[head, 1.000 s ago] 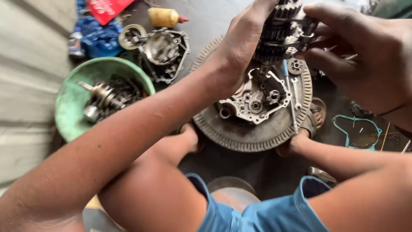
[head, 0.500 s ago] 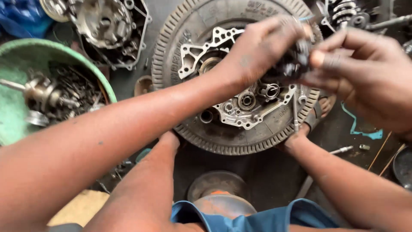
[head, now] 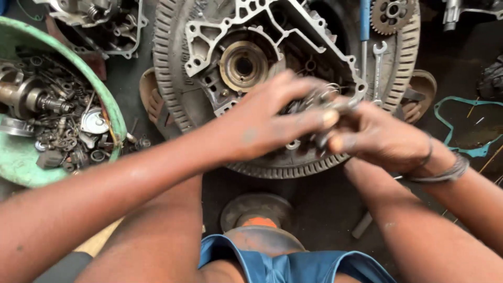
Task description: The person assembles a motorcycle engine gearbox, placing gears and shafts into a metal casing and using a T-handle wrench to secure components.
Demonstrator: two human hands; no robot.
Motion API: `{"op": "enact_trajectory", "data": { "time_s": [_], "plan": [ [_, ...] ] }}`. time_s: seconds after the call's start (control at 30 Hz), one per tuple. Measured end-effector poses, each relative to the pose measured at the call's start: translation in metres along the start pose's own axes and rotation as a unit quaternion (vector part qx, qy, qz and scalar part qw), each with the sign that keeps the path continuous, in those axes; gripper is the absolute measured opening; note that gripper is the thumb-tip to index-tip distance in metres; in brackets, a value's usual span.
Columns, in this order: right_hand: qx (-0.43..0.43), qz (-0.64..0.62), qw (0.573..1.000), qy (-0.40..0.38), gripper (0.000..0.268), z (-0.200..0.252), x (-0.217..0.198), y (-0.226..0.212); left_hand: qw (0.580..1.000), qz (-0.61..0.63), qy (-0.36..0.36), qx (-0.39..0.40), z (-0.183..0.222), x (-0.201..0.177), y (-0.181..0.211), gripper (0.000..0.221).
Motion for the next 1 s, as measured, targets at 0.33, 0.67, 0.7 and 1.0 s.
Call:
{"op": "enact_trajectory", "data": {
  "time_s": [0.33,0.67,0.7,1.0],
  "plan": [
    [0.130,-0.031,0.986,-0.104,0.101,-0.015,0.032,0.067,0.939,0.246,-0.227,-0.077,0.041,0.053,-0.032,0.070],
    [0.091,-0.150,0.984,-0.028,0.102,-0.024,0.051,0.036,0.990,0.102,-0.096,-0.031,0.037,0.018,-0.040,0.076],
    [0.074,-0.169,0.982,-0.030,0.099,-0.025,0.054,0.030,0.994,0.067,-0.083,-0.032,0.035,0.014,-0.038,0.076],
    [-0.001,-0.015,0.998,0.062,0.086,-0.036,0.047,-0.005,0.993,-0.111,-0.005,0.026,0.021,-0.012,0.012,0.082]
  ]
}}
Point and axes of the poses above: each hand's wrist, its own z-axis away from the middle knuckle, its own x-axis out of the palm, y = z × x, the point moved 5 cm from there along -z, towards the middle knuckle, and after that the axes turned 13 degrees about -z, right-handed, at the moved point
